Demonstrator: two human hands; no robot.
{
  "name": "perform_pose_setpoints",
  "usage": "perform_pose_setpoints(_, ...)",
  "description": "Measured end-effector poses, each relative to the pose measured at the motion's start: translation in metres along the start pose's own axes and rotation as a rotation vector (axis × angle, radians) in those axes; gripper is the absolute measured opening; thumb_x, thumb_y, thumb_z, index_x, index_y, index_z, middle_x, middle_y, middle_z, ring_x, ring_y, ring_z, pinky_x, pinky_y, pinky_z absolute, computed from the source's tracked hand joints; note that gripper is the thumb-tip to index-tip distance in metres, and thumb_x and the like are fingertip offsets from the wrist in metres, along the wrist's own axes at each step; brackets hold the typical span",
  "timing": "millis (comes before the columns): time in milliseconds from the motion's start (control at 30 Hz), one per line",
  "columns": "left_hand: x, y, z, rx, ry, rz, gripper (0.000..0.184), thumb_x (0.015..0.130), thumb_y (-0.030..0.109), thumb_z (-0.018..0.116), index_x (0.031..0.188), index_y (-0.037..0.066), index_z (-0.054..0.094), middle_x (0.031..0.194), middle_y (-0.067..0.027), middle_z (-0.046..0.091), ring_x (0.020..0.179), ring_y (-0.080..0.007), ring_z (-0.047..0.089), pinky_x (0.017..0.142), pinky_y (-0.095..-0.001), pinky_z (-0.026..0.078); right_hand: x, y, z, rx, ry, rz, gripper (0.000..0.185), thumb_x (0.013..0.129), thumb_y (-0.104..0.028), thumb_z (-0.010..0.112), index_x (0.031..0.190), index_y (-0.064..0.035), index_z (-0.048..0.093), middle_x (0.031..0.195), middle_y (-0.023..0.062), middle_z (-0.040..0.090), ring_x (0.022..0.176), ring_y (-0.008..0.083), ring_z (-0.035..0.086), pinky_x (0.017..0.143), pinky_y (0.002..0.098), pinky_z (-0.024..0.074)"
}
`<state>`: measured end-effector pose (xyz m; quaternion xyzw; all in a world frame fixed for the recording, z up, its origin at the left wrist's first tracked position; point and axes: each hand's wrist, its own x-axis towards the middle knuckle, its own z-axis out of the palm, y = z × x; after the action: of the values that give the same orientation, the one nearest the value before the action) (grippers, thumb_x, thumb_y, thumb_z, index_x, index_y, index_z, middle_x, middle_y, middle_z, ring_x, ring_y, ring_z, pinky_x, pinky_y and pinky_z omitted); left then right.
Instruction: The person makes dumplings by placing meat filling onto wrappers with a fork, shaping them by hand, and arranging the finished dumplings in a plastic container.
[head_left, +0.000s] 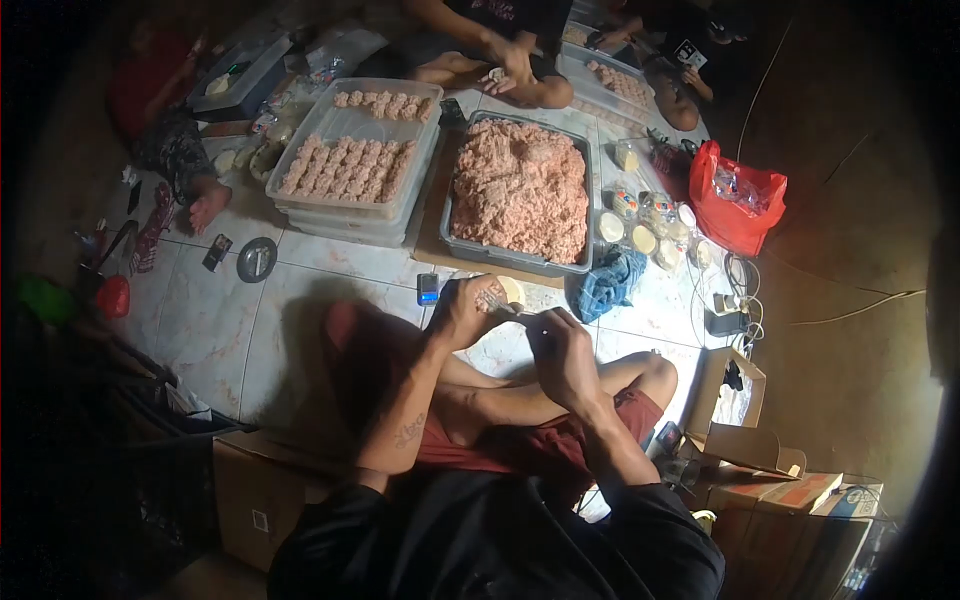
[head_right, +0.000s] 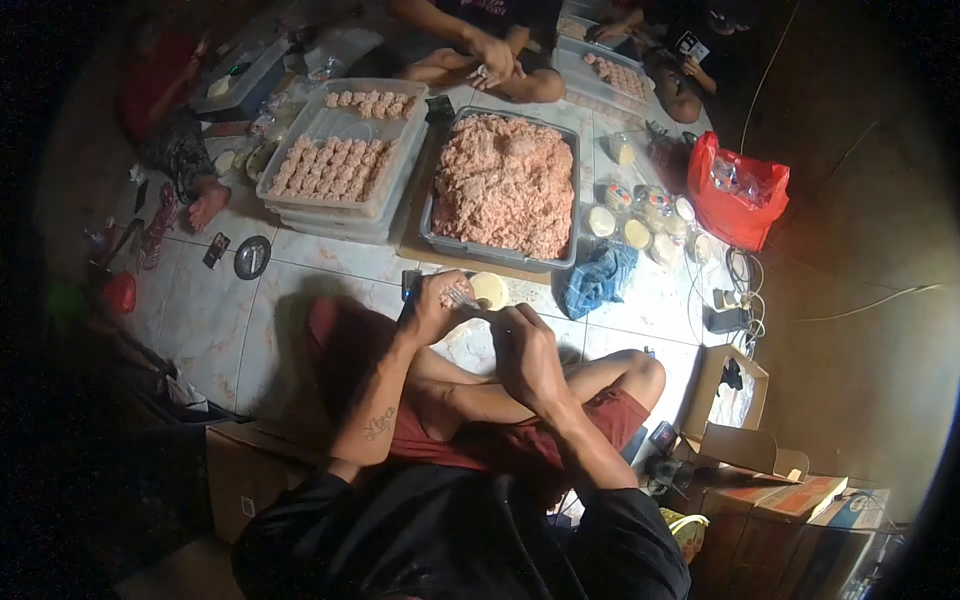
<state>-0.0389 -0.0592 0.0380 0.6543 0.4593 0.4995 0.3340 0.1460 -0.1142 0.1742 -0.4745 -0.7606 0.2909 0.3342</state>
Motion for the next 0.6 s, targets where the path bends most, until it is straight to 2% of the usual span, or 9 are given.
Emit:
perform_pose_setpoints(67, -0.002, 0.002, -0.004, 0.197, 0.076, 0.002, 0.031, 0.079, 0.024, 0.084, 0.094, 0.003, 0.066, 0.084, -0.0152, 0.069, 0.074, -0.0316, 0.066, 0.067, -0.0384, 0.053, -0.002, -0.001, -0.009, 0.036, 0.053, 0.147, 0.011, 0.087, 0.007, 0.056, 0.094, 0.0041, 0.063, 0.082, 0.0201, 0.058, 0.075, 0.0360, 0.057, 0.066, 0.0389, 0.0469)
perform_pose_setpoints(100, 0.008, 0.047, -0.024, 0.075, -0.088, -0.235, 0.036, 0.079, 0.030, 0.084, 0.092, 0.003, 0.064, 0.084, -0.0167, 0.069, 0.073, -0.0315, 0.066, 0.065, -0.0398, 0.051, -0.001, -0.008, -0.014, 0.032, 0.142, 0.110, 0.006, 0.088, 0.006, 0.059, 0.093, 0.0041, 0.062, 0.082, 0.0200, 0.057, 0.074, 0.0372, 0.057, 0.066, 0.0380, 0.0464)
perform_pose_setpoints(133, 0.009, 0.051, -0.025, 0.174, -0.093, -0.284, 0.038, 0.076, 0.029, 0.087, 0.091, 0.004, 0.061, 0.083, -0.0120, 0.069, 0.071, -0.0236, 0.064, 0.065, -0.0360, 0.051, -0.002, -0.006, -0.018, 0.004, 0.169, 0.092, 0.004, 0.088, 0.004, 0.062, 0.092, 0.0038, 0.062, 0.082, 0.0190, 0.058, 0.073, 0.0363, 0.057, 0.065, 0.0368, 0.0460)
perform_pose_setpoints(200, 0.011, 0.065, -0.027, 0.016, -0.084, -0.230, 0.031, 0.077, 0.022, 0.087, 0.083, 0.004, 0.063, 0.078, -0.0060, 0.068, 0.071, -0.0099, 0.061, 0.067, -0.0294, 0.050, -0.002, -0.006, -0.020, -0.004, 0.150, 0.136, 0.003, 0.088, 0.004, 0.062, 0.091, 0.0039, 0.061, 0.082, 0.0188, 0.057, 0.072, 0.0358, 0.057, 0.065, 0.0365, 0.0458)
perform_pose_setpoints(233, 0.010, 0.067, -0.030, 0.016, -0.080, -0.226, 0.031, 0.077, 0.022, 0.087, 0.083, 0.004, 0.063, 0.078, -0.0060, 0.068, 0.071, -0.0099, 0.061, 0.067, -0.0294, 0.050, -0.002, -0.006, -0.022, -0.005, 0.151, 0.130, 0.003, 0.088, 0.004, 0.062, 0.091, 0.0039, 0.061, 0.082, 0.0188, 0.057, 0.072, 0.0358, 0.057, 0.065, 0.0365, 0.0458)
perform_pose_setpoints(300, 0.009, 0.067, -0.037, -0.283, 0.020, 0.005, 0.030, 0.076, 0.020, 0.088, 0.085, 0.005, 0.064, 0.081, -0.0039, 0.068, 0.075, -0.0075, 0.060, 0.071, -0.0272, 0.051, -0.002, -0.010, -0.025, 0.016, 0.151, 0.104, 0.002, 0.088, 0.003, 0.062, 0.090, 0.0043, 0.061, 0.082, 0.0187, 0.057, 0.072, 0.0354, 0.058, 0.065, 0.0369, 0.0459)
perform_pose_setpoints(400, 0.006, 0.048, -0.033, -0.352, -0.051, -0.133, 0.031, 0.074, 0.018, 0.089, 0.087, 0.005, 0.065, 0.084, -0.0038, 0.067, 0.079, -0.0078, 0.060, 0.074, -0.0272, 0.051, -0.003, -0.023, -0.022, -0.016, 0.119, 0.091, 0.002, 0.087, 0.004, 0.062, 0.089, 0.0039, 0.061, 0.081, 0.0186, 0.057, 0.073, 0.0355, 0.059, 0.064, 0.0372, 0.0462)
perform_pose_setpoints(433, 0.010, 0.053, -0.035, -0.173, -0.077, -0.105, 0.029, 0.076, 0.021, 0.088, 0.085, 0.006, 0.064, 0.078, -0.0036, 0.066, 0.074, -0.0092, 0.059, 0.070, -0.0285, 0.051, -0.003, -0.019, -0.019, -0.077, 0.053, 0.084, 0.007, 0.085, 0.005, 0.062, 0.092, 0.0029, 0.064, 0.082, 0.0192, 0.058, 0.074, 0.0362, 0.059, 0.064, 0.0394, 0.0477)
perform_pose_setpoints(600, 0.011, 0.057, -0.027, 0.089, -0.092, -0.132, 0.033, 0.081, 0.028, 0.084, 0.080, 0.004, 0.061, 0.071, -0.0077, 0.064, 0.064, -0.0185, 0.060, 0.063, -0.0329, 0.049, -0.003, -0.018, -0.007, -0.089, -0.012, -0.012, 0.021, 0.082, 0.008, 0.059, 0.100, 0.0009, 0.069, 0.082, 0.0200, 0.059, 0.076, 0.0377, 0.060, 0.065, 0.0439, 0.0490)
